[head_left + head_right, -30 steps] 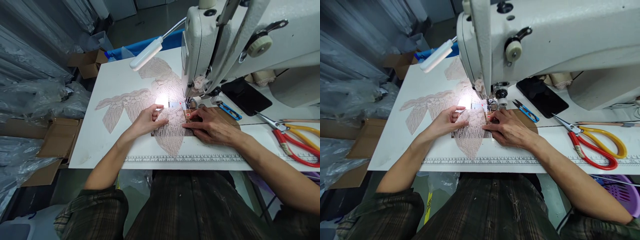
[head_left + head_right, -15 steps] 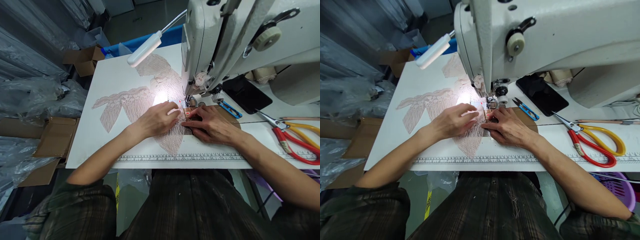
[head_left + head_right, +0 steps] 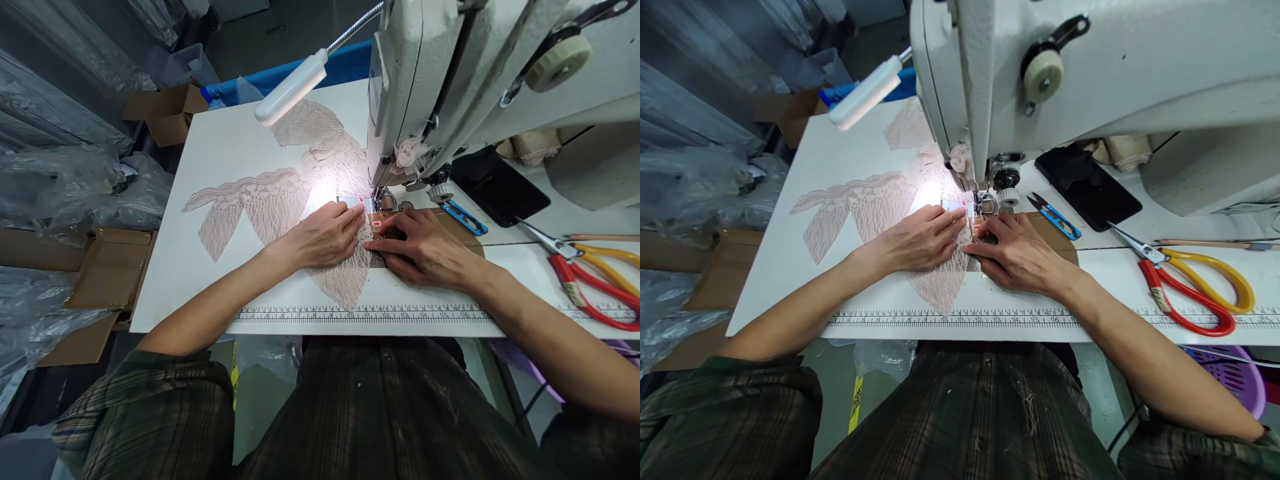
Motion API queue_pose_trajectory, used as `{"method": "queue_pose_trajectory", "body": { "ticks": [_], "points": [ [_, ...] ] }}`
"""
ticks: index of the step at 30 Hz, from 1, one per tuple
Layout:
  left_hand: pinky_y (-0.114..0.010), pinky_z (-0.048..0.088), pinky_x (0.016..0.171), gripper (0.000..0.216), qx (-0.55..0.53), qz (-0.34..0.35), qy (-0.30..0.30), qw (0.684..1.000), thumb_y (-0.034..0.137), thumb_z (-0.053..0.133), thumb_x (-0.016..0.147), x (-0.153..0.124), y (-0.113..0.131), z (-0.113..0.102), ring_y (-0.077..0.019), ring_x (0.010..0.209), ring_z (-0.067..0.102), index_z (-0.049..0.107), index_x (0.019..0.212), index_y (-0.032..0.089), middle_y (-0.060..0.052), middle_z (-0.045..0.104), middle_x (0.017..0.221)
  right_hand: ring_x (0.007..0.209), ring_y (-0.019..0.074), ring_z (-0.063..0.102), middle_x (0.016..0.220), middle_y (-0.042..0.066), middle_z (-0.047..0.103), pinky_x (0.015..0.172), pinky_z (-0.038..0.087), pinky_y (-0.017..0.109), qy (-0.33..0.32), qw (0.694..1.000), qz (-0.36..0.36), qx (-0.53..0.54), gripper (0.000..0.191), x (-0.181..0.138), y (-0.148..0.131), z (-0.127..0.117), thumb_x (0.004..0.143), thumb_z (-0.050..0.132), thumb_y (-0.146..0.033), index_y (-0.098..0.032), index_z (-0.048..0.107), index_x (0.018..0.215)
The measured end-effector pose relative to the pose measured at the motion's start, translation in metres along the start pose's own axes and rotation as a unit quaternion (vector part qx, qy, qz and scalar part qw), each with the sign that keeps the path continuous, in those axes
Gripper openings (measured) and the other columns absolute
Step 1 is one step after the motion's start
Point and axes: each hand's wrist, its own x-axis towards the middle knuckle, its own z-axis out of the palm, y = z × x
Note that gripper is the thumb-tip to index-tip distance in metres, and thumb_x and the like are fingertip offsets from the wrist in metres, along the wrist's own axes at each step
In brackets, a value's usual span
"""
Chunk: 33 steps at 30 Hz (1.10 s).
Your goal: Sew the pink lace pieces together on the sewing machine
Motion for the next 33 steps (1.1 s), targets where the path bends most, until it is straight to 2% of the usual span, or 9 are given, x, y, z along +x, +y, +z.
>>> {"method": "queue_pose_trajectory", "body": {
  "ticks": [4,7,14,25,33],
  "points": [
    [-0.043,0.043,0.085,0.044,-0.011,-0.054,0.019,0.998,0.032,0.034,0.104,0.010,0.002,0.004,-0.0289,0.100,0.057,0.058,0.129,0.003,-0.022,0.058,0.136,0.101,0.0282,0.053,0.110,0.012,0.066,0.085,0.038,0.044,0.011,1.000,0.018,-0.008,0.031,0.000,0.007,-0.001,0.100,0.049,-0.029,-0.028,0.077,0.113],
    [-0.044,0.043,0.086,0.045,-0.025,-0.057,0.023,0.998,0.031,0.032,0.105,0.016,0.000,0.005,-0.0298,0.102,0.057,0.058,0.129,0.004,-0.022,0.059,0.135,0.100,0.0277,0.054,0.111,0.012,0.066,0.085,0.039,0.043,0.019,1.000,0.019,0.001,0.030,-0.001,0.012,-0.001,0.100,0.051,-0.031,-0.027,0.076,0.115],
    [-0.045,0.043,0.088,0.045,-0.060,-0.068,0.026,0.996,0.035,0.036,0.103,0.009,-0.007,0.007,-0.0313,0.109,0.056,0.057,0.134,0.009,-0.017,0.053,0.149,0.100,0.0273,0.055,0.111,0.011,0.067,0.088,0.039,0.044,0.018,0.999,0.033,0.010,0.028,-0.002,0.011,0.000,0.099,0.052,-0.030,-0.028,0.075,0.116],
    [-0.048,0.044,0.090,0.047,-0.079,-0.070,0.027,0.994,0.036,0.036,0.103,0.008,-0.011,0.010,-0.0331,0.114,0.057,0.055,0.137,0.010,-0.017,0.051,0.152,0.097,0.0272,0.055,0.113,0.011,0.067,0.087,0.041,0.045,0.018,0.998,0.056,0.015,0.027,-0.002,0.008,0.000,0.099,0.053,-0.029,-0.027,0.075,0.115],
    [-0.046,0.044,0.090,0.046,-0.124,-0.080,0.051,0.988,0.035,0.040,0.102,0.008,-0.011,0.016,-0.0313,0.115,0.057,0.055,0.138,0.011,-0.015,0.051,0.153,0.094,0.0258,0.057,0.111,0.011,0.068,0.086,0.041,0.044,0.027,0.997,0.063,0.031,0.027,0.000,0.008,0.001,0.099,0.052,-0.030,-0.027,0.076,0.112]
  ]
}}
